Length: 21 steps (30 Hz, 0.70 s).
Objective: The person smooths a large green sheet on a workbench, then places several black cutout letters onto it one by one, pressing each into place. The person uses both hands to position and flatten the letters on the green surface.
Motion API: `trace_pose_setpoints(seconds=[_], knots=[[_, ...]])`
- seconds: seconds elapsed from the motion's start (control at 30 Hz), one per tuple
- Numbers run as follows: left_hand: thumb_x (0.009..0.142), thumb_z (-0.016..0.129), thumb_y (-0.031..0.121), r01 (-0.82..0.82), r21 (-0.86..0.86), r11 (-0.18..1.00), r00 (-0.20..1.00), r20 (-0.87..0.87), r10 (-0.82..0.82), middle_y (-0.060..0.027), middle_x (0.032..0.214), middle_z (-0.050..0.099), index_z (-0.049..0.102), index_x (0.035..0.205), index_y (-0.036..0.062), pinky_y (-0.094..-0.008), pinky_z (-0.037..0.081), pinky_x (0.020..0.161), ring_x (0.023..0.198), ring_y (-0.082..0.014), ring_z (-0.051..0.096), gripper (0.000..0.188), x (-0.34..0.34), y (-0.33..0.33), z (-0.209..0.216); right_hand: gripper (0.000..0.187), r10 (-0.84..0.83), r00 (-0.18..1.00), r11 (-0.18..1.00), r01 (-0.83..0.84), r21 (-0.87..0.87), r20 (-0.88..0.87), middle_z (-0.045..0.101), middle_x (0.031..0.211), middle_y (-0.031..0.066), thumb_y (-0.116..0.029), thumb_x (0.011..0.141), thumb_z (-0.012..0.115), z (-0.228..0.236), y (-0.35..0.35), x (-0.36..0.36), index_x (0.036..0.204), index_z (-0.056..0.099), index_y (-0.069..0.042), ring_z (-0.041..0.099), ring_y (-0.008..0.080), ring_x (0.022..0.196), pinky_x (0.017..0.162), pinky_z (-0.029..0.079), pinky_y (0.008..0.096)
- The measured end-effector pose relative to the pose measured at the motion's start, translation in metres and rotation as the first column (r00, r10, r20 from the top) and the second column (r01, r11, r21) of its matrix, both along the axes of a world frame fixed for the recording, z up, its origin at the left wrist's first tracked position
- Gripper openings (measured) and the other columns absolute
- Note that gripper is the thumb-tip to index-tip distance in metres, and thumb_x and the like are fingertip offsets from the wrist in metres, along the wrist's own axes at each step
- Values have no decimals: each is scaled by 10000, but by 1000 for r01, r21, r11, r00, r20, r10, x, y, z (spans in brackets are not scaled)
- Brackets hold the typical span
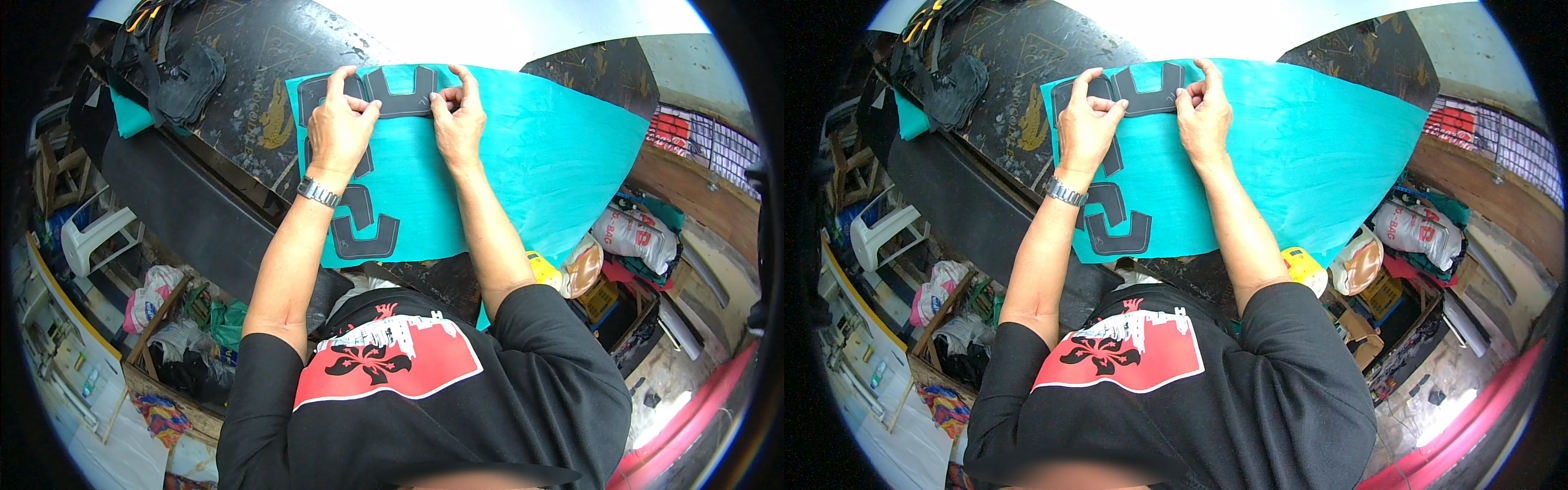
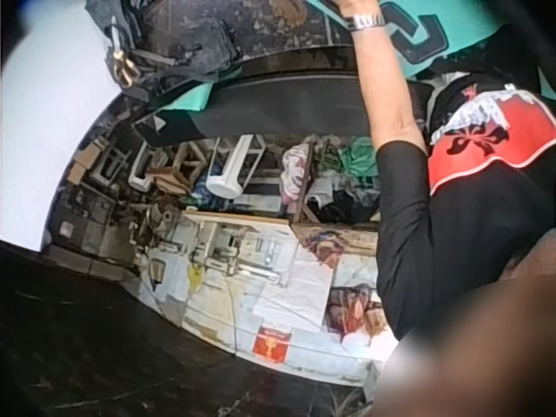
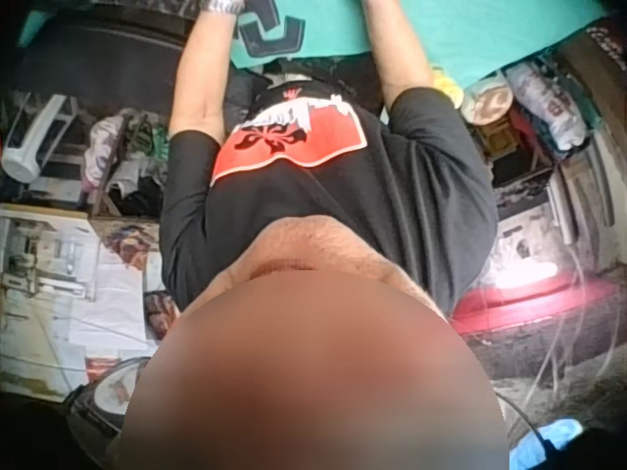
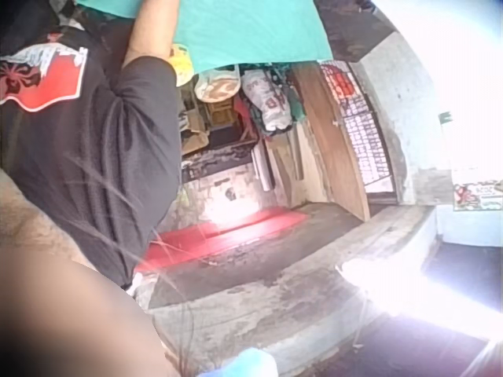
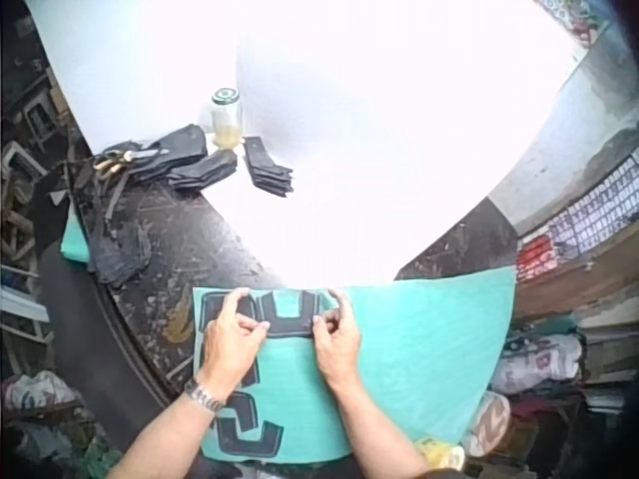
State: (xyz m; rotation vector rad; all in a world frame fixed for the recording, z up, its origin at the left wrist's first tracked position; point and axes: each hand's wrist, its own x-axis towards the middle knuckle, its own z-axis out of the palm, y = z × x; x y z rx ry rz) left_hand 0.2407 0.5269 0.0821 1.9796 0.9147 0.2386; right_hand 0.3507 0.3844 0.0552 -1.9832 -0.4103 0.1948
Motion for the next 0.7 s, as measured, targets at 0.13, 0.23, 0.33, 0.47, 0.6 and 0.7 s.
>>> trace_pose_setpoints(seconds=[0.13,0.23,0.33,0.47,0.6,0.7], knots=[[808,778,158,6,-7,1000,1000,10,-6,-75,819,744,519,1339,111,-342,569,703,747,-200,729,593,0,1,-1,533,-5,1000,998,7,-66,30,599,730,20,-19,823,688,0,1,0,1328,538,-100,550,116,623,623,492,300],[806,767,175,12,11,1000,1000,19,-12,-67,804,743,500,1347,126,-408,563,712,744,-267,728,605,0,1,-2,541,-10,999,996,13,-84,38,597,726,18,-23,820,692,1,2,-1,1332,536,-105,551,117,619,621,491,302],[802,769,175,20,37,999,1000,-10,-20,-71,802,742,500,1348,129,-421,559,719,755,-283,726,611,1,1,0,552,-7,999,994,12,-107,51,594,721,23,-28,816,698,1,4,-1,1336,531,-107,552,126,615,618,490,309],[798,772,176,32,44,999,998,-46,-30,-76,800,738,497,1352,130,-433,558,725,773,-299,725,620,3,3,2,575,-7,995,986,23,-165,99,592,722,32,-36,803,712,2,5,-1,1342,525,-109,561,150,617,619,491,330],[796,776,185,56,61,997,997,-64,-52,-78,798,733,487,1361,127,-443,559,736,788,-308,723,638,5,5,4,605,4,991,976,25,-215,135,596,722,33,-47,787,727,3,7,0,1350,516,-117,587,191,653,636,499,362],[793,785,199,78,99,992,993,-94,-69,-78,788,730,479,1366,110,-455,562,727,763,-336,720,655,7,7,7,654,62,976,940,12,-341,207,609,750,39,-76,774,750,5,8,0,1374,492,-120,614,226,722,665,501,392]])
